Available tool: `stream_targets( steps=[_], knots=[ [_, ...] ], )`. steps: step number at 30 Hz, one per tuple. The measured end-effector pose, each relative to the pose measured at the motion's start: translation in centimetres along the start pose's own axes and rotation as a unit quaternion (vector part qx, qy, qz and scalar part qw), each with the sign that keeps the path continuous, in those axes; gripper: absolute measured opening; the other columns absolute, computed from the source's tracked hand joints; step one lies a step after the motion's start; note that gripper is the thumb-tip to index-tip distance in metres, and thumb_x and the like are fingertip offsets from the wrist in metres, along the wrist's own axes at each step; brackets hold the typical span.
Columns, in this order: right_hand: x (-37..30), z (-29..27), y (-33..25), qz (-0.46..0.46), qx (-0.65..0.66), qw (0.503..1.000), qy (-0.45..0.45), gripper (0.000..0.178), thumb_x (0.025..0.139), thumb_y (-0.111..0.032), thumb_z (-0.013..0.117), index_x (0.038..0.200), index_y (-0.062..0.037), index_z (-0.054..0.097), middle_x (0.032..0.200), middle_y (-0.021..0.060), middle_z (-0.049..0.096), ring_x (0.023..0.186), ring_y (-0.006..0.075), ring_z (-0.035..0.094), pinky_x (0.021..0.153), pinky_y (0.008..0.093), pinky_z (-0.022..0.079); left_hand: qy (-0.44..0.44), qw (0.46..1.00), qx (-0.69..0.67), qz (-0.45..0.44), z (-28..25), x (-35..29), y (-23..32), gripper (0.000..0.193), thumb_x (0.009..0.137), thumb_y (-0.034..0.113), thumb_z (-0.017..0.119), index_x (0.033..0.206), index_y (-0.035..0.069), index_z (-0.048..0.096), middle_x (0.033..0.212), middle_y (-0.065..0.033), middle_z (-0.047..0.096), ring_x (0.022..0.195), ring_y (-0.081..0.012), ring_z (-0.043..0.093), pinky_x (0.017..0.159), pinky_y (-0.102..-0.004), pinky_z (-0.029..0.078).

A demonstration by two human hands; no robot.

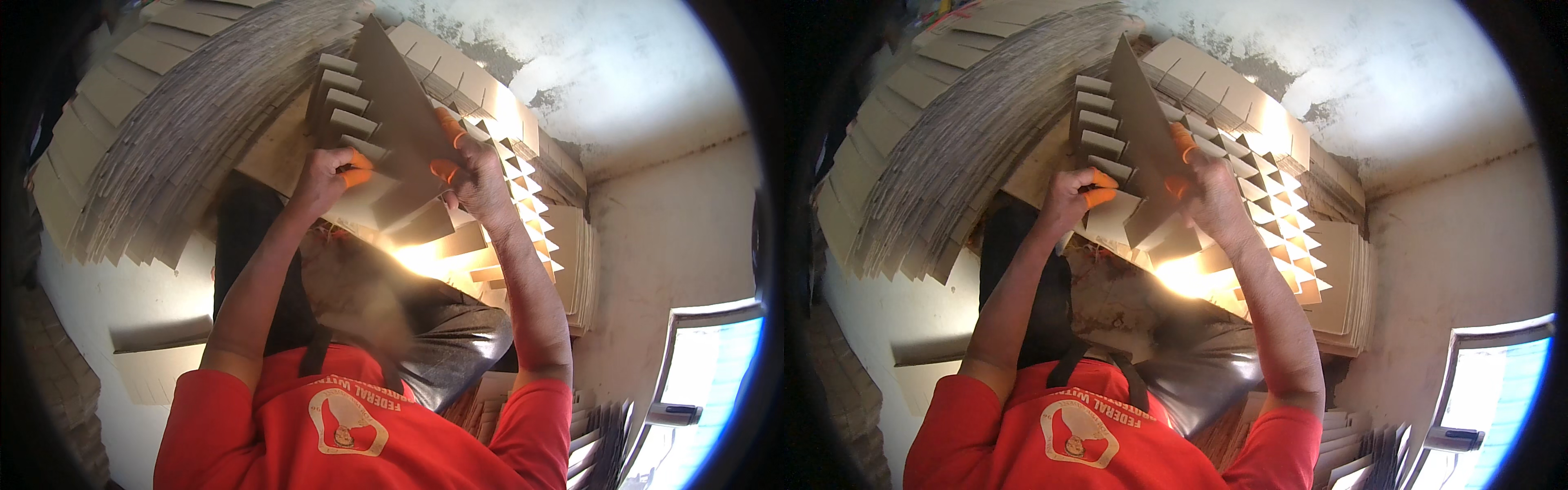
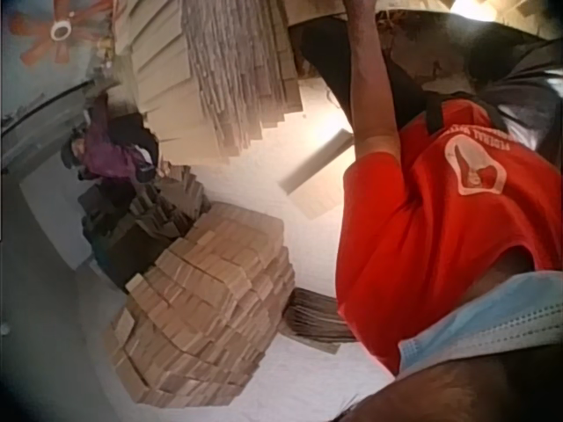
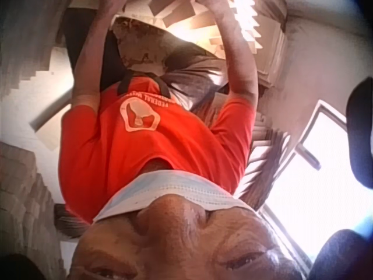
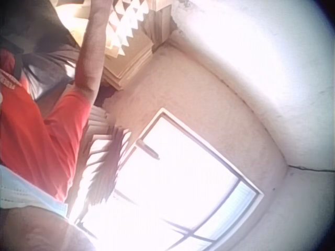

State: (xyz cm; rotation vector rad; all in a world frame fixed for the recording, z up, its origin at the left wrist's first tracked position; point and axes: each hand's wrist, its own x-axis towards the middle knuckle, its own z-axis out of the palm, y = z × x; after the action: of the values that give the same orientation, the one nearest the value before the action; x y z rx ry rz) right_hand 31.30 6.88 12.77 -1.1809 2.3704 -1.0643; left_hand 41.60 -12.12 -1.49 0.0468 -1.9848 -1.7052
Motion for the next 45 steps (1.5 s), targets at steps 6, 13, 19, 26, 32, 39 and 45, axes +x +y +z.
stream_targets(
  steps=[6,13,19,26,32,39,45],
  knots=[
    [0.5,5.2,8.3,-0.100,-0.086,0.990,-0.042,0.030,0.082,0.000,0.060,0.112,0.0036,0.058,0.082,0.0224,0.065,0.075,0.0367,0.065,0.065,0.0427,0.053,-0.038,0.997,0.001,-0.060,1.6,0.3,2.0,0.015,0.079,-0.005,0.072,0.094,-0.003,0.071,0.083,-0.0059,0.070,0.076,-0.0092,0.061,0.068,-0.0256,0.050],
    [-1.4,4.5,3.6,-0.137,-0.320,0.937,0.029,0.049,0.087,-0.023,0.066,0.127,0.0023,0.054,0.085,0.0181,0.067,0.078,0.0337,0.067,0.066,0.0461,0.053,0.017,0.969,0.220,0.111,0.9,-0.2,1.5,0.034,0.075,0.002,0.076,0.108,0.000,0.068,0.101,-0.0124,0.068,0.094,-0.0236,0.063,0.080,-0.0332,0.051],
    [-0.2,-2.1,10.7,0.126,-0.395,0.900,0.131,0.043,0.090,-0.038,0.066,0.116,-0.0047,0.060,0.084,0.0171,0.068,0.082,0.0351,0.066,0.071,0.0408,0.056,-0.079,0.904,0.361,0.213,2.6,0.8,3.8,0.070,0.075,0.002,0.072,0.140,0.006,0.046,0.138,-0.0147,0.049,0.132,-0.0343,0.040,0.109,-0.0459,0.034],
    [-4.6,-0.2,4.9,-0.043,-0.174,0.984,0.003,0.050,0.079,-0.029,0.077,0.115,0.0022,0.061,0.088,0.0172,0.068,0.082,0.0357,0.067,0.076,0.0413,0.053,-0.224,0.869,0.406,0.172,2.2,7.4,3.9,0.102,0.069,0.011,0.079,0.154,0.014,0.023,0.154,-0.0147,0.032,0.147,-0.0334,0.019,0.118,-0.0457,0.023],
    [-6.0,1.2,7.2,-0.076,-0.190,0.970,0.129,0.044,0.079,-0.018,0.074,0.117,-0.0010,0.060,0.086,0.0140,0.063,0.080,0.0312,0.062,0.067,0.0404,0.049,-0.393,0.801,0.426,0.151,3.2,11.1,0.7,0.081,0.068,0.016,0.081,0.142,0.015,0.047,0.120,-0.0087,0.064,0.114,-0.0278,0.055,0.102,-0.0428,0.037],
    [-10.4,5.7,4.6,-0.145,-0.266,0.913,0.273,0.046,0.080,-0.007,0.069,0.124,0.0008,0.060,0.113,0.0187,0.062,0.098,0.0355,0.059,0.084,0.0444,0.049,-0.332,0.802,0.474,0.146,1.4,9.9,-3.6,0.032,0.079,0.021,0.071,0.111,0.015,0.069,0.104,-0.0099,0.067,0.104,-0.0270,0.059,0.090,-0.0426,0.044],
    [-17.6,7.2,4.1,-0.186,-0.195,0.926,0.264,0.023,0.081,-0.002,0.069,0.105,0.0002,0.067,0.088,0.0145,0.068,0.071,0.0301,0.065,0.063,0.0379,0.053,-0.166,0.821,0.439,0.325,5.7,9.4,12.2,0.007,0.081,0.007,0.064,0.086,0.003,0.060,0.080,-0.0108,0.055,0.084,-0.0263,0.053,0.087,-0.0465,0.041]
  ],
)
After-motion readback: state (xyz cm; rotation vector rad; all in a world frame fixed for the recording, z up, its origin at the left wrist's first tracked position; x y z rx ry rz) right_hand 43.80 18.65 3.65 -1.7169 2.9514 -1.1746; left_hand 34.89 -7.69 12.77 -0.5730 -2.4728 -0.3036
